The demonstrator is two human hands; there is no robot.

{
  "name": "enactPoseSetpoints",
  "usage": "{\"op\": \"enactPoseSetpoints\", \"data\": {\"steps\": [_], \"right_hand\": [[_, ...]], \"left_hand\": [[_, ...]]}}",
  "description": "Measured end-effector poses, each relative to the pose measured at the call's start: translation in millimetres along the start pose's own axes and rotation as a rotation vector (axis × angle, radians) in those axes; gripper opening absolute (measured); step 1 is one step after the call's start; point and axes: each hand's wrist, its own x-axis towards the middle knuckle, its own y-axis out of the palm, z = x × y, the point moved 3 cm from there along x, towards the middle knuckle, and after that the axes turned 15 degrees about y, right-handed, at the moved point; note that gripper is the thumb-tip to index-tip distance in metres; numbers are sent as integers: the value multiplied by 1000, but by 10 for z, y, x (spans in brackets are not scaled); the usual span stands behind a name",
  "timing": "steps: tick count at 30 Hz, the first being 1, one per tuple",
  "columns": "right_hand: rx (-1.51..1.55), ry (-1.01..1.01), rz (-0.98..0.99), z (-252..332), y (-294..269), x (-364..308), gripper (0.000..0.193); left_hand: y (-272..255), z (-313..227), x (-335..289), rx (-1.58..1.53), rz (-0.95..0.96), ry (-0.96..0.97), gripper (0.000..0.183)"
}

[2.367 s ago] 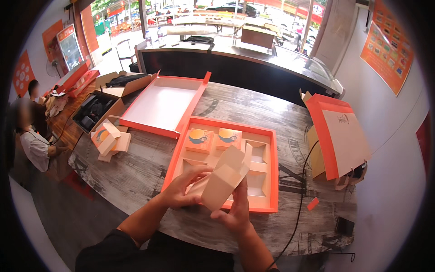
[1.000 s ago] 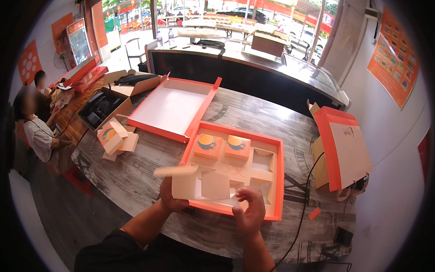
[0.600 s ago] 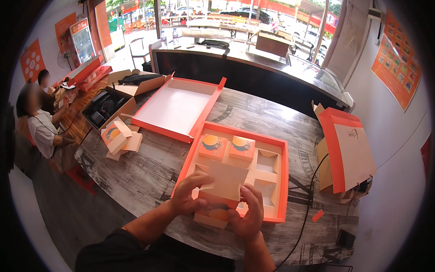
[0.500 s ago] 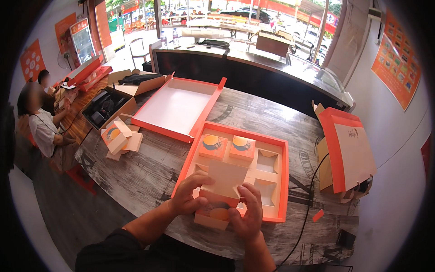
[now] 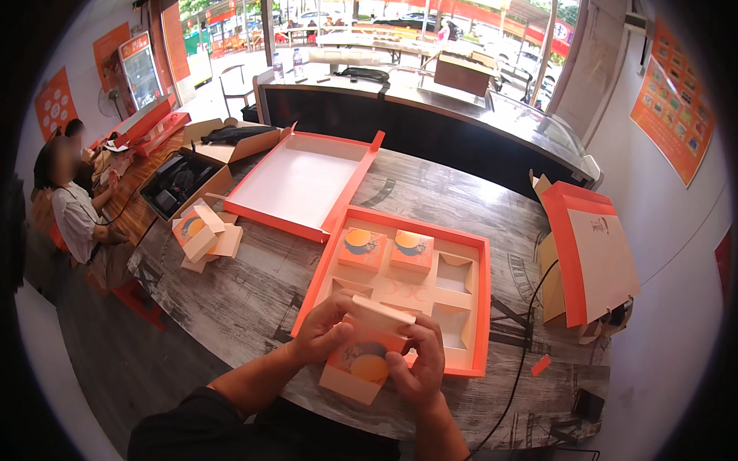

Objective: The person assembles a large orange gift box by folding the edges and securing the tabs, then places a cardboard insert inside and proceeds to fold small white boxes and arrange them within the insert.

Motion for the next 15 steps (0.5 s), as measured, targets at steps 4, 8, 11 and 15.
{"op": "enactPoseSetpoints", "data": {"steps": [4, 8, 11, 15], "right_hand": [[134, 30, -49, -34, 42, -40, 43], [128, 64, -78, 44, 66, -31, 39], [-96, -60, -60, 68, 31, 22, 32], [-82, -74, -54, 58, 14, 29, 26]], "left_hand": [[34, 2, 11, -39, -59, 70, 34], [9, 38, 5, 6, -48, 41, 42], [-1, 20, 21, 60, -35, 23, 45], [-8, 7, 34, 142, 54, 11, 50]]}}
